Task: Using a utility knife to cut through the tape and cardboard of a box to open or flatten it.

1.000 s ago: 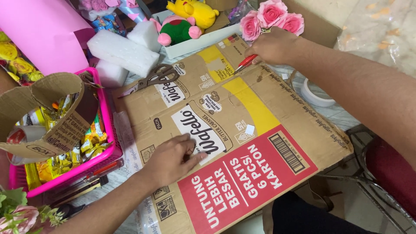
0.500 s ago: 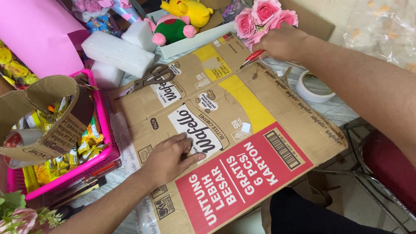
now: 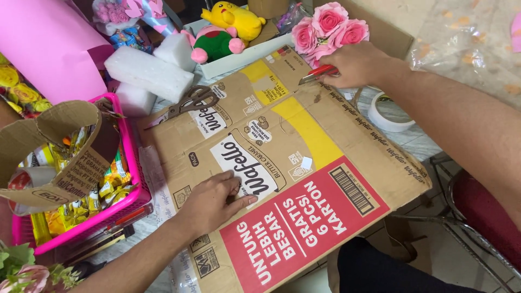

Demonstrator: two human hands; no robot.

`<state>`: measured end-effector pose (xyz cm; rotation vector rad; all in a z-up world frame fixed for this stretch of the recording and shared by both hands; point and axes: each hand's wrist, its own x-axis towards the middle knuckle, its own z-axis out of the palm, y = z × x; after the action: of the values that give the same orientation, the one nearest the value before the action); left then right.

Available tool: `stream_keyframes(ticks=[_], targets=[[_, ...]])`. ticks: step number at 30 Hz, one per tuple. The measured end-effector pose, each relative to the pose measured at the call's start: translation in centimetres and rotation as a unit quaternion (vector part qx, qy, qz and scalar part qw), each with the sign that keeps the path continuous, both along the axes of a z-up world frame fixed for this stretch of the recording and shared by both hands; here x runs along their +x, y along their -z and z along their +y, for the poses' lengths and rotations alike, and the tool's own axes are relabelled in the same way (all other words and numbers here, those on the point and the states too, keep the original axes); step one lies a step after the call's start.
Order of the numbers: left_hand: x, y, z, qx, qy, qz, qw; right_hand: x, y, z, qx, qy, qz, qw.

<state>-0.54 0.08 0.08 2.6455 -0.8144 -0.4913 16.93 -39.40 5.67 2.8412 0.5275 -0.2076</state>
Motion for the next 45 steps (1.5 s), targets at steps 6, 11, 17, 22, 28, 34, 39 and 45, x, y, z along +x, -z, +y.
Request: stream_keyframes(ticks=[6,11,17,22,28,34,39,45], targets=[[0.1,0.2,0.0,-0.003,0.005,-0.003,1.0,-0.7,0.6,2.1,-0.007,0.033,-0.007,0.999],[0.1,-1.3,0.1,-0.017,0.036,0.003,0.999,-2.7,1.0,6.0,0.16,0.037,-0.019,0.986],[0.1,-1.0,0.4,-0.017,0.108,-0.038,0.993,-4.1,1.6,12.2,0.319,-0.011,0.088,0.943],[0.3,-0.2,1.6,-0.006,0.154,-0.079,0.985,-5.0,0.4,16.6,0.289,-0.05,0.114,0.949],[1.0,0.9,5.0,0.149,-0.028,-0.161,0.975,-6.0,0.6,20.0,0.186,-0.113,0.094,0.972],[-1.2,2.2,6.4,0.175,-0.091,-0.256,0.946,-5.7,2.1,22.9,0.153,-0.187,0.025,0.97],[-1.0,2.7,6.2,0.204,-0.125,-0.166,0.957,-6.5,1.5,25.2,0.15,-0.194,0.038,0.969],[-0.8,3.3,6.1,0.202,-0.126,-0.166,0.957,-5.8,2.4,26.0,0.13,-0.206,0.03,0.969]])
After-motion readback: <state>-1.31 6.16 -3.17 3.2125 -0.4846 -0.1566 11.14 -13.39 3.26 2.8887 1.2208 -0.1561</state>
